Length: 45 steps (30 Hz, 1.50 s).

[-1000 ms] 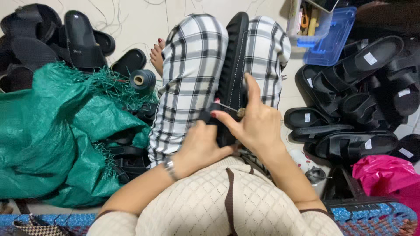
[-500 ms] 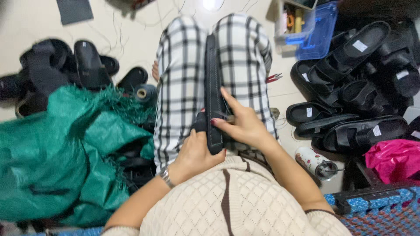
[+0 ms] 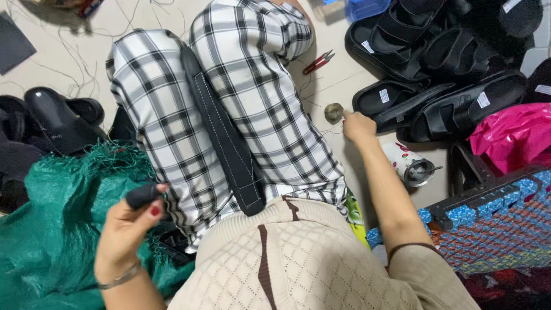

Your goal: The person sits on the floor and sews a black shoe sole using a needle and thread. They hold the shoe between their legs and repeatedly push the needle through the sole while pulling the thread to secure the stitching.

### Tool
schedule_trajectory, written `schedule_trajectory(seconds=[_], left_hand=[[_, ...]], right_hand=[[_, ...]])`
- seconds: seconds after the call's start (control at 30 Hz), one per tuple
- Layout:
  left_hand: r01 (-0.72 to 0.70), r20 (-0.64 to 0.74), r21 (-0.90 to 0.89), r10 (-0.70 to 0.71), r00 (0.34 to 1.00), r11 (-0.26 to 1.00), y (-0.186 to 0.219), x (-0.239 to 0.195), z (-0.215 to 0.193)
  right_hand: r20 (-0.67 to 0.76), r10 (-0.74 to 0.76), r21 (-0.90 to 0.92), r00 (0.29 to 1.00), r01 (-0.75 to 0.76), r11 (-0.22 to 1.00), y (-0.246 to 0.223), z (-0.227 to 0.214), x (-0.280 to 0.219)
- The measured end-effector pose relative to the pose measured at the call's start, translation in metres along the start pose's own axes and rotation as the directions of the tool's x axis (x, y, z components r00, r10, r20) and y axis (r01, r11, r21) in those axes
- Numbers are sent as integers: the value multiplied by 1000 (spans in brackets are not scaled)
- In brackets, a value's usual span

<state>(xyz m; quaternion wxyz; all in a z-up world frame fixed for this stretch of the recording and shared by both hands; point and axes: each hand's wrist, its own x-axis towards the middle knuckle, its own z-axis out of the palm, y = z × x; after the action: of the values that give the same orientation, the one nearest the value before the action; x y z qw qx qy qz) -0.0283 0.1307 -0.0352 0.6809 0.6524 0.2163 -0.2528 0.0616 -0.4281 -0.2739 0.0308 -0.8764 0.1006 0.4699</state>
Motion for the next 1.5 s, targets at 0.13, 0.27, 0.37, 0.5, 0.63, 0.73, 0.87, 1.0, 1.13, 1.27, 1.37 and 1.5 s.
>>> schedule_trajectory(seconds=[0.13,0.27,0.37,0.5,0.63,0.73,0.87,1.0,1.13,1.27,1.37,1.5], left_hand=[[20,-146,130,0,989,991,4,-2,-15],[80,-318,529,110,942,845,40,-4,-7],[54,-259,865,353,899,498,74,-3,21],[-130,-27,867,307,951,481,104,8,88],[-515,396,837,442,805,188,45,46,123],[-628,379,765,689,618,142,39,55,132],[-602,366,788,689,626,129,35,53,130],[-612,376,781,690,619,124,36,54,129],[-631,384,762,684,621,145,37,54,128],[-630,392,763,673,627,142,37,55,129],[-623,387,771,679,624,132,36,55,130],[-602,388,791,674,628,106,37,54,132]], right_hand=[[12,-72,-163,997,73,984,-2,47,59],[45,-48,315,998,31,948,-2,25,45],[0,-16,406,1000,14,914,28,8,45],[-474,-249,605,845,517,605,-26,-122,-101],[-300,-829,401,472,851,339,-81,-180,-208],[-79,-936,-252,342,902,350,-121,-177,-242],[-19,-942,-392,336,864,316,-137,-172,-242],[-5,-931,-435,366,837,332,-138,-173,-244],[4,-931,-433,364,840,326,-139,-177,-244],[43,-918,-447,395,829,336,-142,-182,-245],[63,-911,-444,408,828,341,-149,-190,-251],[97,-875,-456,474,803,384,-155,-193,-263]])
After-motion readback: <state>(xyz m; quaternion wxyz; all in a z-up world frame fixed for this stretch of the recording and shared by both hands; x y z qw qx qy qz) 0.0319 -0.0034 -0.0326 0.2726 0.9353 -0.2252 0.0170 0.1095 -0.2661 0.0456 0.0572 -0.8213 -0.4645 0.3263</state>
